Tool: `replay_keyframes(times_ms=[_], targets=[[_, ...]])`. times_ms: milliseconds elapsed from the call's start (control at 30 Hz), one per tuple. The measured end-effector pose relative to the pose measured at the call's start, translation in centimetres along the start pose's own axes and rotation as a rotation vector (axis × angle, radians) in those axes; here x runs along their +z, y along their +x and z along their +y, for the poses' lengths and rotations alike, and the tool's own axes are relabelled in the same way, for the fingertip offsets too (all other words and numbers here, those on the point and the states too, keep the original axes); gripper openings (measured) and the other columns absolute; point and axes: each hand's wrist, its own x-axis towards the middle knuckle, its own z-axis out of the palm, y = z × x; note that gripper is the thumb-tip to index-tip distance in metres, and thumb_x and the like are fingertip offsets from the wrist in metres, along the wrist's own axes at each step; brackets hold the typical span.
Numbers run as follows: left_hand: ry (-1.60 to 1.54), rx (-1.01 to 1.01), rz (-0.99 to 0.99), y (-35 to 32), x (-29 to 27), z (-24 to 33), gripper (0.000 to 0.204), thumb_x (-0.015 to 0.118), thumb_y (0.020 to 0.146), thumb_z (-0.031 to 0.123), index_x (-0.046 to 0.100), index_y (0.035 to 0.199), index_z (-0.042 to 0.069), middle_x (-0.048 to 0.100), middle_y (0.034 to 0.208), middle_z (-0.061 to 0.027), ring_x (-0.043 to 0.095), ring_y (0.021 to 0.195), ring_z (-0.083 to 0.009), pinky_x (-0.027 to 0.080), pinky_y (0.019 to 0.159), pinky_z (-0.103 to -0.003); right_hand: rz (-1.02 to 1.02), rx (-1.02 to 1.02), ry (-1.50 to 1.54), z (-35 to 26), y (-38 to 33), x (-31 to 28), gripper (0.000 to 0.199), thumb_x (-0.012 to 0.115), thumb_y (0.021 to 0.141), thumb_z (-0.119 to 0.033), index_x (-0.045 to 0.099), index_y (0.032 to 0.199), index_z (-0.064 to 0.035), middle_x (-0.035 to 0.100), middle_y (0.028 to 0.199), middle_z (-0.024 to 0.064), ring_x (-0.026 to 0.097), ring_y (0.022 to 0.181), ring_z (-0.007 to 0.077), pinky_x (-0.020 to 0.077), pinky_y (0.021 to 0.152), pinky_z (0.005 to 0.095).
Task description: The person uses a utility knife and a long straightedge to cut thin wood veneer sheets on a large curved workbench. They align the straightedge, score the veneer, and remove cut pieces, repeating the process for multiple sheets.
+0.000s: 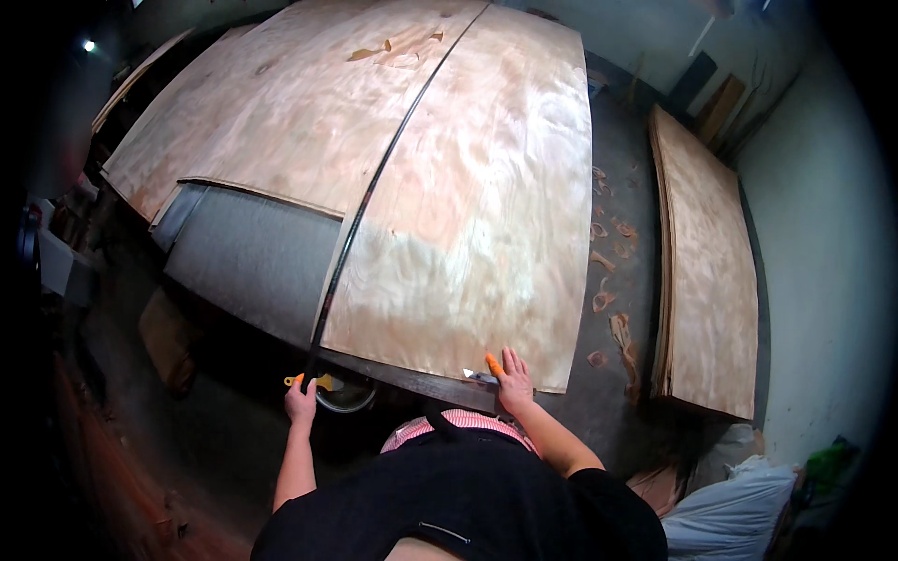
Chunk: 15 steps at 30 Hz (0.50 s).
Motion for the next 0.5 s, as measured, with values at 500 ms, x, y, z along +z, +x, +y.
replay_keyframes(times_ms=[500], targets=[[-0.205,0.222,0.195,2.6,-1.6,-0.2,0.027,0.059,0.078,0.025,0.056,0.092,0.001,0.054,0.055,-0.0071,0.05,0.04,-0.0153,0.04,0.041,-0.028,-0.029,0.008,0.071,0.3,0.1,0.8,0.054,0.048,0.07,-0.005,0.044,0.122,-0.0186,0.029,0.131,0.0169,0.029,0.121,0.0316,0.0275,0.095,0.0397]])
